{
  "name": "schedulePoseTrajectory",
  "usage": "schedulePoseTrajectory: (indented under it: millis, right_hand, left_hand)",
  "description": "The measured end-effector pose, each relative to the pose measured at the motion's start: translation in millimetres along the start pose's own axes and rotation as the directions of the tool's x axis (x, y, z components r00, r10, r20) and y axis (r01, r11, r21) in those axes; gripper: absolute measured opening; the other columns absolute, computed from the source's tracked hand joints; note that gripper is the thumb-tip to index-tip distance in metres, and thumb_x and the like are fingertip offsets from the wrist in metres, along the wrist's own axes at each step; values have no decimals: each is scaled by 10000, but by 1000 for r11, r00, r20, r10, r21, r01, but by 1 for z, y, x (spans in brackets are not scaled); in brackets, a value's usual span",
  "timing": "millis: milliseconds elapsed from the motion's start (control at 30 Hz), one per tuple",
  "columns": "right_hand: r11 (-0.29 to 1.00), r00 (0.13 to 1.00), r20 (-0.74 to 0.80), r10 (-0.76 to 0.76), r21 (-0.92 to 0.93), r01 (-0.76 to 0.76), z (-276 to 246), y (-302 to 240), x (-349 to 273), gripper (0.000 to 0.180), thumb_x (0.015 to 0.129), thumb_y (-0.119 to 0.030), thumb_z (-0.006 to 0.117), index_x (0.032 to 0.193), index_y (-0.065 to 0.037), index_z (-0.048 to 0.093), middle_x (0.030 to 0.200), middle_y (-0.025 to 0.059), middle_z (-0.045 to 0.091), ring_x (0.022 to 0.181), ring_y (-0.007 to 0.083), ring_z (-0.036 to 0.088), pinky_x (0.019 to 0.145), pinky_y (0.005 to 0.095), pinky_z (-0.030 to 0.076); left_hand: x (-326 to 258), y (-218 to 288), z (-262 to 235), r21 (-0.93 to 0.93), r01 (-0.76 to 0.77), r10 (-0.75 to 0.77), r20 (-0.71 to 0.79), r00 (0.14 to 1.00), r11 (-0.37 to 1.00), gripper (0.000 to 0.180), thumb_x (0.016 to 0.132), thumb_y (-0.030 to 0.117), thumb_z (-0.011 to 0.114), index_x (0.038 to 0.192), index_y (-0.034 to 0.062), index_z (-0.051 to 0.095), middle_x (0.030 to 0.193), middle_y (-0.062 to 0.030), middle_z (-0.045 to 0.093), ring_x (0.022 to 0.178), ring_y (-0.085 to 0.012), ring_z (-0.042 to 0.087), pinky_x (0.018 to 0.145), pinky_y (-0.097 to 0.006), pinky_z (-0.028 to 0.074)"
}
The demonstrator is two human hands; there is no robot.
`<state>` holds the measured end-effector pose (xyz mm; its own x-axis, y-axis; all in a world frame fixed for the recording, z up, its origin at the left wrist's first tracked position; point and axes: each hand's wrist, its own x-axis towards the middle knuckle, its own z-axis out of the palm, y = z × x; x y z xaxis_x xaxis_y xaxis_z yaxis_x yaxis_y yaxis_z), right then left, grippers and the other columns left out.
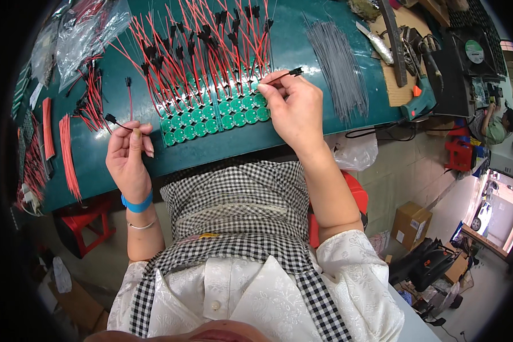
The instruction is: The person assembles electronic circuit boards by attaching wires and securing them with zip ties using pincers.
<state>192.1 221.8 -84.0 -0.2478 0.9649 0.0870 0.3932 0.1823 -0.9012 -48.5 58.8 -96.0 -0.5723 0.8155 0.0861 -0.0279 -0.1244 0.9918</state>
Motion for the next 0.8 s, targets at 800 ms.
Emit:
schedulePoseTrajectory:
  millis: [800]
  right_hand:
    - [892,945,-21,-327,-336,302,11,-11,2,165,794,-99,754,759,-25,610,709,114,629,583,283,609,546,385,475]
  left_hand:
    - [-5,0,3,74,-12,10,30,999,997,149,992,71,570,1109,-18,596,982,-116,705,687,-75,543,604,-205,426]
